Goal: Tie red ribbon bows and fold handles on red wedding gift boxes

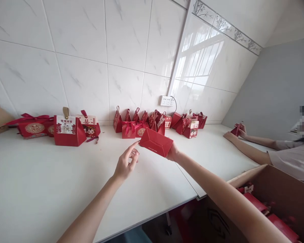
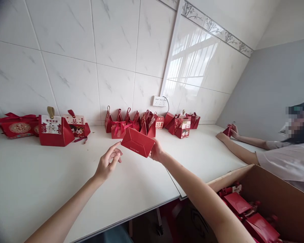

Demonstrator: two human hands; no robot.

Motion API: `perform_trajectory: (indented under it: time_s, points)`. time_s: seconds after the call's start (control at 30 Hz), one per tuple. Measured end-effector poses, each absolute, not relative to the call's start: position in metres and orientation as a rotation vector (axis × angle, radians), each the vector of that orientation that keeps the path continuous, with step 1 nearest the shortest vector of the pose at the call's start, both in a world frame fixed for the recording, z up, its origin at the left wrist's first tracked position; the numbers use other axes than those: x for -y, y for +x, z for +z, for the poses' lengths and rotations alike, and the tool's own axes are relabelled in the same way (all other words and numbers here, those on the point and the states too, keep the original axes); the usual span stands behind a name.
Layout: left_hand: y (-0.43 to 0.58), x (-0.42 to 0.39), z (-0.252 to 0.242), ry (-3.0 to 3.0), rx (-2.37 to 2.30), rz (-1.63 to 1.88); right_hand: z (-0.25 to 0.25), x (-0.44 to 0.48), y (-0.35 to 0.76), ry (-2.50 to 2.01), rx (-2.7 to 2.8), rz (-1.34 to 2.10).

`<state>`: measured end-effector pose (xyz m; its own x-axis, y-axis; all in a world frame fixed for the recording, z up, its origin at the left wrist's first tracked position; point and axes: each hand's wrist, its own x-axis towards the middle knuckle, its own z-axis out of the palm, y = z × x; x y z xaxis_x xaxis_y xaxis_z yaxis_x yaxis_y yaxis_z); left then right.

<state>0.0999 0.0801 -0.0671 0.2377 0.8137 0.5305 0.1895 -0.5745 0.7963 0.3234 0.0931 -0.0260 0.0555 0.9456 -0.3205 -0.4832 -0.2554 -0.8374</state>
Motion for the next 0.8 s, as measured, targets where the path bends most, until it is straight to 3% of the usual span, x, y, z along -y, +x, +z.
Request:
perform_trajectory:
  time_s: [0.17, 0.37, 0.57, 0.8]
  points:
    - [0.097, -0.091, -0.078, 2.220, -1.040, 1.155, 0.021, -0.046, 0.390, -1.193, 0.618, 1.315]
    - [0.107, -0.091, -0.079, 2.310, -1.164, 0.950, 0.051, 0.061, 0.496, -1.252, 0.483, 0.780]
    - [0.116, -0.090, -0.085, 2.424, -1.116, 0.790, 0.018, 0.165, 0.566, -1.344, 0.223, 0.320]
    - [0.113, -0.101, -0.101, 2.615, -1.051, 0.909, -0.028, 0.220, 0.605, -1.317, -0.095, 0.133]
